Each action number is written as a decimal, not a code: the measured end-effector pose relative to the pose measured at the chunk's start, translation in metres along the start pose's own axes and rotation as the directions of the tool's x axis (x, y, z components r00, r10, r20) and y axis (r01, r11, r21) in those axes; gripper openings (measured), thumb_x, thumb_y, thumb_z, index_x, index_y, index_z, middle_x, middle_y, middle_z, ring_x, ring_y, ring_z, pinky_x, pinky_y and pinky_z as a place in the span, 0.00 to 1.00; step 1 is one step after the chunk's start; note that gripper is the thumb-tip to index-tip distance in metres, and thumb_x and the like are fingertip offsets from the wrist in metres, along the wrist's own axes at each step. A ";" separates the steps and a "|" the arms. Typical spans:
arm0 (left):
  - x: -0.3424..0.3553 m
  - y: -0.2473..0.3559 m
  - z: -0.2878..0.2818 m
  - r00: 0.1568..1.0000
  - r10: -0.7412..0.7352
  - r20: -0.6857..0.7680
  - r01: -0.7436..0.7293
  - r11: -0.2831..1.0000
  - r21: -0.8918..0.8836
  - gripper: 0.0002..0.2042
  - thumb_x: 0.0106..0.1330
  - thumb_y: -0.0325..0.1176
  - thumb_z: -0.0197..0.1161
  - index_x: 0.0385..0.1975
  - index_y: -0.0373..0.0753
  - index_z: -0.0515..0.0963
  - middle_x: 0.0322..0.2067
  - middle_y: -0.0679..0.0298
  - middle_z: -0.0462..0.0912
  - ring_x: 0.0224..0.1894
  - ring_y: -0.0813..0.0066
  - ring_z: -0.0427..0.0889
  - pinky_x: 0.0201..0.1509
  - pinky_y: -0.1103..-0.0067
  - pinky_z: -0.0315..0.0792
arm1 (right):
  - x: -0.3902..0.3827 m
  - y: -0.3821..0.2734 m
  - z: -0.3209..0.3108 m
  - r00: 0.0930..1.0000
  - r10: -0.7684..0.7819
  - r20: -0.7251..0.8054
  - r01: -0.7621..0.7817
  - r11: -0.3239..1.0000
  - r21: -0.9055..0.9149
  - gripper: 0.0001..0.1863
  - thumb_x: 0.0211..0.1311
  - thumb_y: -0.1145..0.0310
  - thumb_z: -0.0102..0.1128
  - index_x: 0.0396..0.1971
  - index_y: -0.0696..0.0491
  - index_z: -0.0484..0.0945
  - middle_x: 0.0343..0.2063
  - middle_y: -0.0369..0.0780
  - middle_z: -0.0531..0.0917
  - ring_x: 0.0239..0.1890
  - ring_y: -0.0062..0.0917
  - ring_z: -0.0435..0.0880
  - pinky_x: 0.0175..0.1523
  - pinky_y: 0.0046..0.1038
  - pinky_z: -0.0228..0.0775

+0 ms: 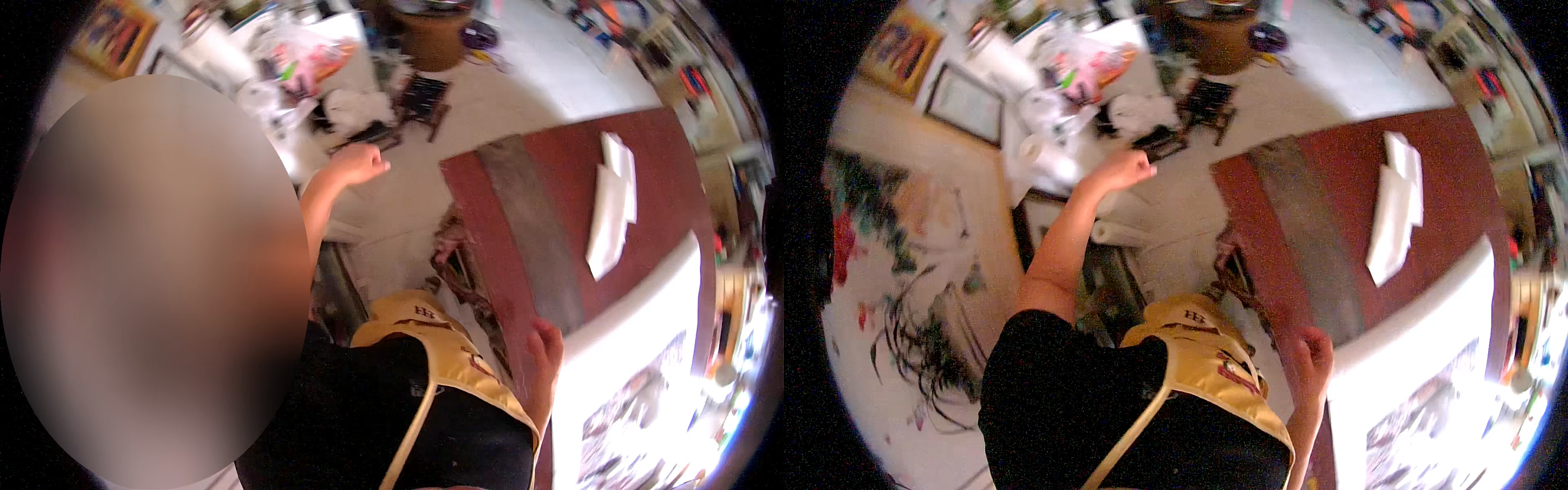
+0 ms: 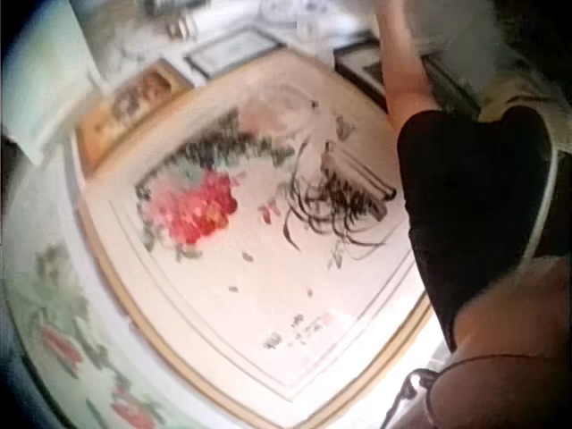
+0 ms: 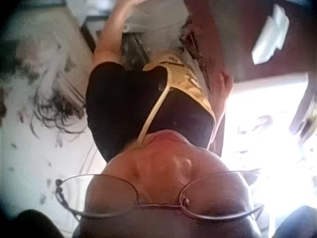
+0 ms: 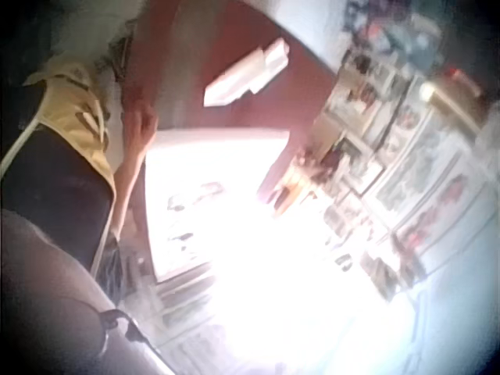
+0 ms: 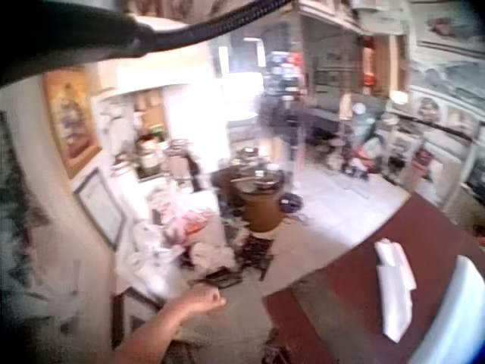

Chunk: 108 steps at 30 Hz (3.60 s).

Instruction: The person mounts a large landscape painting onto a wooden board. They apply strips of white paper to the edges of the artwork, smoothing them down with a small trowel-like tool. The person then uses scissors to trim the excess paper from the edges.

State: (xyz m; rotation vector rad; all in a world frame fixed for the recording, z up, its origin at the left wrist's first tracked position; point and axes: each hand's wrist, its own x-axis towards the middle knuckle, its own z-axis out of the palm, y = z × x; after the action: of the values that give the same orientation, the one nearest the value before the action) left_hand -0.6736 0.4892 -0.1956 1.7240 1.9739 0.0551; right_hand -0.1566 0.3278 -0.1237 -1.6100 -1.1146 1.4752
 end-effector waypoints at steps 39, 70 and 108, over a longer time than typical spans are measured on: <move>-0.338 0.640 0.481 0.168 0.937 0.307 -0.962 0.087 0.259 0.36 0.65 0.48 0.60 0.73 0.52 0.57 0.75 0.58 0.49 0.77 0.53 0.45 0.77 0.50 0.35 | -0.496 0.363 -0.379 0.397 0.378 -0.836 0.171 0.865 0.472 0.12 0.68 0.69 0.61 0.47 0.56 0.78 0.38 0.32 0.81 0.38 0.14 0.77 0.44 0.20 0.72; -0.549 0.758 0.613 0.875 -0.117 0.469 0.472 -0.011 -0.882 0.38 0.67 0.46 0.63 0.69 0.32 0.53 0.69 0.57 0.52 0.62 0.58 0.64 0.66 0.61 0.68 | -0.701 0.610 -0.886 -0.002 0.668 -0.744 0.710 0.525 0.469 0.24 0.63 0.76 0.62 0.57 0.59 0.64 0.45 0.43 0.75 0.43 0.32 0.79 0.49 0.34 0.78; -0.636 0.966 0.666 0.716 0.602 0.353 0.290 0.204 -0.935 0.29 0.75 0.60 0.46 0.60 0.41 0.69 0.52 0.63 0.77 0.52 0.70 0.78 0.56 0.70 0.73 | -0.405 0.388 -0.854 0.769 -0.549 -0.328 0.412 0.817 -0.403 0.19 0.62 0.64 0.66 0.51 0.55 0.80 0.47 0.43 0.81 0.52 0.37 0.80 0.62 0.36 0.68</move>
State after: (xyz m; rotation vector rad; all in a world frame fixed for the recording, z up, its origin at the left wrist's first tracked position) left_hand 0.5141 -0.1190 -0.2068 0.7789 0.6851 0.5650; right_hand 0.7477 -0.1413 -0.1963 -1.5761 -1.4053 0.5787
